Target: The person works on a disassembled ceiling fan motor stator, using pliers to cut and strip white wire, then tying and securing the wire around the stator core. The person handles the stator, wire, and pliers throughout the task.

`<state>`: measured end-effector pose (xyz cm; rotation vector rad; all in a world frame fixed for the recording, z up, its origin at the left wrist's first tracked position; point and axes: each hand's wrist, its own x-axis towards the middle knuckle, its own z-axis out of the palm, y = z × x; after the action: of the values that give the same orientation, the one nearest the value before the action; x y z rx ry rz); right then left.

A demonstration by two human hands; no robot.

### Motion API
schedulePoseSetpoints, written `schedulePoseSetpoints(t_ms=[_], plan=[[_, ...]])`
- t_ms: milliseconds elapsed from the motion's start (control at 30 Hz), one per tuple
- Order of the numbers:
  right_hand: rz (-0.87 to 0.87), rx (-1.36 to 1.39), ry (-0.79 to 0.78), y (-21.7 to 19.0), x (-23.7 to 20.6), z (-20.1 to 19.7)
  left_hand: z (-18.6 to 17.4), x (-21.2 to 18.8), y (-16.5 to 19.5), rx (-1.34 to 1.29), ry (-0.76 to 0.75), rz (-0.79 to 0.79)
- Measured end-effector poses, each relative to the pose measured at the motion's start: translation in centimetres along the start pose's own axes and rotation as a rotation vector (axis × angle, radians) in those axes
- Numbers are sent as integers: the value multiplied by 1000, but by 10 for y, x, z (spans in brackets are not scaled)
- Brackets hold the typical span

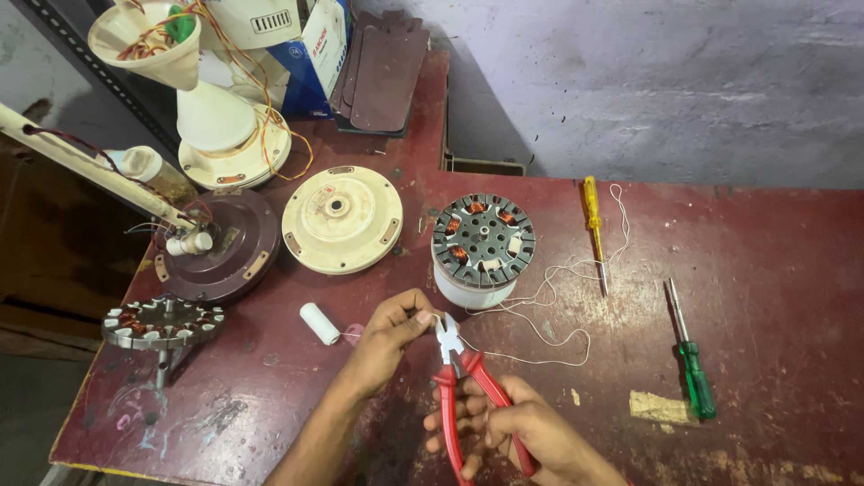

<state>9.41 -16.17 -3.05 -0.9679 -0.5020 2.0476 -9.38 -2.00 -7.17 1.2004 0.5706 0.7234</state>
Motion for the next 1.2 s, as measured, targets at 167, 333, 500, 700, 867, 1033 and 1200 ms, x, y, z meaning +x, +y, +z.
schedulePoseSetpoints(t_ms=[167,333,500,700,867,1033,1200], plan=[[14,-51,78,6,3,-8,-2,-3,-2,135,4,36],[-35,43,146,17,10,-6,3,-3,0,74,-4,36],[7,252,-45,25,11,3,5,-4,-4,123,51,69],[60,436,-84,46,19,2,1,-7,-21,105,132,120],[-108,173,98,70,37,5,6,-6,-30,219,166,141],[-462,-252,434,56,30,-14,12,-3,3,242,200,124],[-325,-763,1052,15,-9,-63,0,-27,66,777,159,275]])
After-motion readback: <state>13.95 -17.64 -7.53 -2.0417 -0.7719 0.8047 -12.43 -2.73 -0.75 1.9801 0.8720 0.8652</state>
